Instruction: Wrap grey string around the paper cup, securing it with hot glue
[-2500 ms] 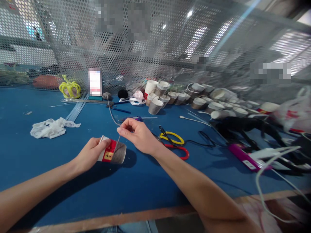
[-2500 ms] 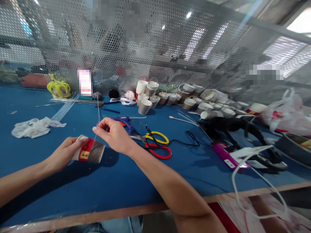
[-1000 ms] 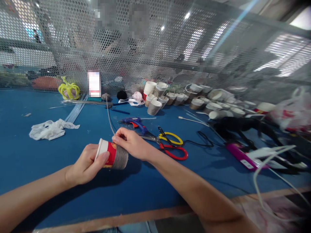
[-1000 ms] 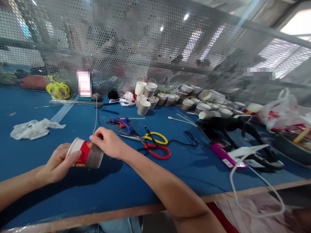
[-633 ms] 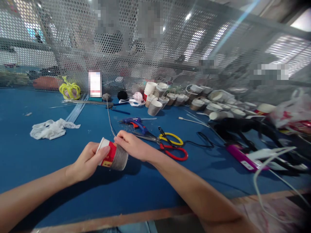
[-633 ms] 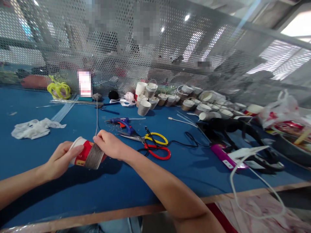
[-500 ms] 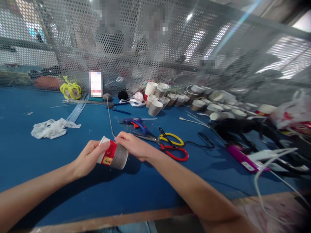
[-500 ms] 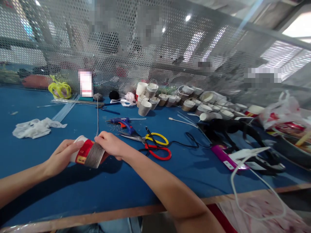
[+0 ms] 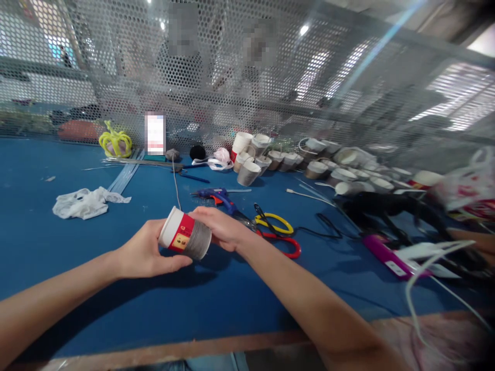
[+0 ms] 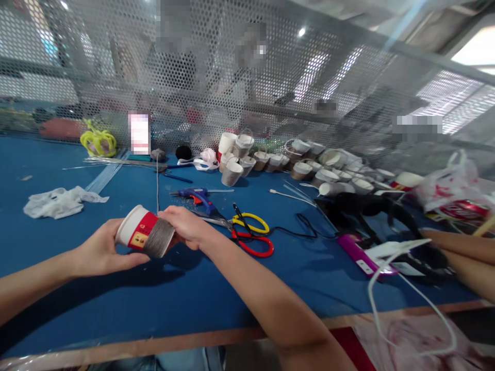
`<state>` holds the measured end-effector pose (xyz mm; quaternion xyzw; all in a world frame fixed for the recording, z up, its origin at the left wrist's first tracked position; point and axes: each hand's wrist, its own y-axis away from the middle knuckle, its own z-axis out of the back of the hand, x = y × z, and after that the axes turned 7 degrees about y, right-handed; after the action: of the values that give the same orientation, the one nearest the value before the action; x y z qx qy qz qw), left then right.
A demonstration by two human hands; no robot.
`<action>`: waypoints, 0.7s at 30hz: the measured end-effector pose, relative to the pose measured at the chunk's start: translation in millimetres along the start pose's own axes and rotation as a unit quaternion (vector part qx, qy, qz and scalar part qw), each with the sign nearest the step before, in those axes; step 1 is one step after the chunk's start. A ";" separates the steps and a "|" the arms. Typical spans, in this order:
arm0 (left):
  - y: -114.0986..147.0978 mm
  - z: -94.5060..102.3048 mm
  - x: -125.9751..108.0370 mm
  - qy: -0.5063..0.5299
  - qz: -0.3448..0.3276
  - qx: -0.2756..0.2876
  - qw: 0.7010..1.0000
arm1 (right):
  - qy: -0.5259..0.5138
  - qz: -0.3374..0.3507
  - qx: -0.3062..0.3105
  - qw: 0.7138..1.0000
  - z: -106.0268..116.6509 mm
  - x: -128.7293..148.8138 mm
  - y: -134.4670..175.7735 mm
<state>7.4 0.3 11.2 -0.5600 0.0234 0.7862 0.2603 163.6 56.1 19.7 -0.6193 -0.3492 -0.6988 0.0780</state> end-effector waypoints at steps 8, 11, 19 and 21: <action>0.4 -7.0 3.0 -0.058 -0.018 -0.030 0.998 | 0.025 0.009 -0.011 1.000 -1.4 -1.6 -0.5; 1.2 -8.1 2.2 -0.077 -0.027 -0.035 0.996 | 0.047 0.017 -0.020 0.999 -2.4 -1.4 -0.2; -0.8 -4.7 2.0 -0.055 -0.026 0.008 0.998 | 0.180 0.079 -0.063 0.978 3.5 -7.7 -3.6; -0.7 -2.1 0.6 -0.026 -0.008 0.032 0.999 | 0.255 0.123 -0.087 0.955 4.9 -8.8 -4.0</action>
<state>9.4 0.5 10.1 -0.5306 0.0374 0.7976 0.2845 167.4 59.1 10.0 -0.4632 -0.1770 -0.8462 0.1954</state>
